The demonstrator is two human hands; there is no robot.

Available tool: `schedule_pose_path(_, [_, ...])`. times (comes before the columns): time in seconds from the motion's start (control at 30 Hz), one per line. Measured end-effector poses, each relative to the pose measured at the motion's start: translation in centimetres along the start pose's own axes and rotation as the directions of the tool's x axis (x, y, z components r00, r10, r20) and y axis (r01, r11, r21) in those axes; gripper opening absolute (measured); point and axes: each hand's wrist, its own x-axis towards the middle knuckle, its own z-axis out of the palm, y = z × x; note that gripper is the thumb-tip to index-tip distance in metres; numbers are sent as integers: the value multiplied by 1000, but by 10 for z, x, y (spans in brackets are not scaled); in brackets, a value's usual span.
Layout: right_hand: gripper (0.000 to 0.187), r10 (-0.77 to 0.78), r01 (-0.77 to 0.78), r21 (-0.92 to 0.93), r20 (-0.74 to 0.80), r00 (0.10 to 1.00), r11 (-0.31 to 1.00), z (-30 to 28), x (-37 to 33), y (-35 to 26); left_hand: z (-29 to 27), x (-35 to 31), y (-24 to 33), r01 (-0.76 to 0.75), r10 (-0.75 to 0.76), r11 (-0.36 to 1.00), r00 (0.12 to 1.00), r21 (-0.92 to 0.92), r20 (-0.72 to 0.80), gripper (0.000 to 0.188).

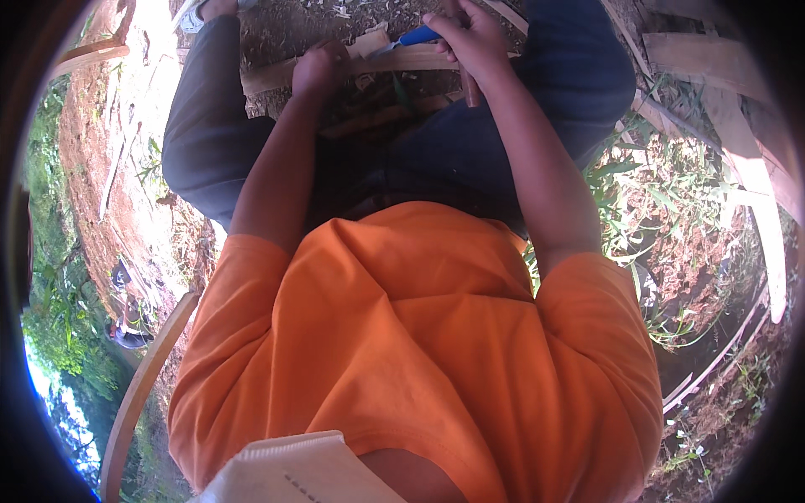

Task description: The person sits cross-legged on the ground and carves a small piece of wood using a chisel and a hammer. They repeatedly strike the chisel to shape the wood, occasionally adjusting its position and clearing away wood shavings.

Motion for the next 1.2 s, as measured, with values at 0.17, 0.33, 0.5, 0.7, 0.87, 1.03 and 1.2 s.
schedule_pose_path(0.17, [46,-34,29,96,57,998,995,-12,3,20,14,0,-28,16,-4,997,988,80,-152,47])
schedule_pose_path(0.33, [41,-4,-1,93,53,999,996,-12,-2,16,9,-5,-12,16,-13,998,999,68,-43,52])
schedule_pose_path(0.5, [38,-6,3,69,42,999,998,-8,-7,8,11,0,-4,9,-10,1000,999,30,34,47])
schedule_pose_path(0.7, [34,23,-22,-13,64,998,1000,2,-15,-24,9,-1,-17,-139,147,984,987,-113,64,57])
schedule_pose_path(0.87, [44,19,53,-273,255,967,961,19,-5,-55,-13,12,-4,-249,250,850,966,-465,-60,78])
schedule_pose_path(1.03, [43,-138,208,-202,312,940,957,62,0,-83,-99,16,58,-312,372,723,927,-616,-32,29])
schedule_pose_path(1.2, [39,-172,276,-198,424,889,941,86,20,-89,-96,15,44,-292,367,679,930,-674,-32,26])
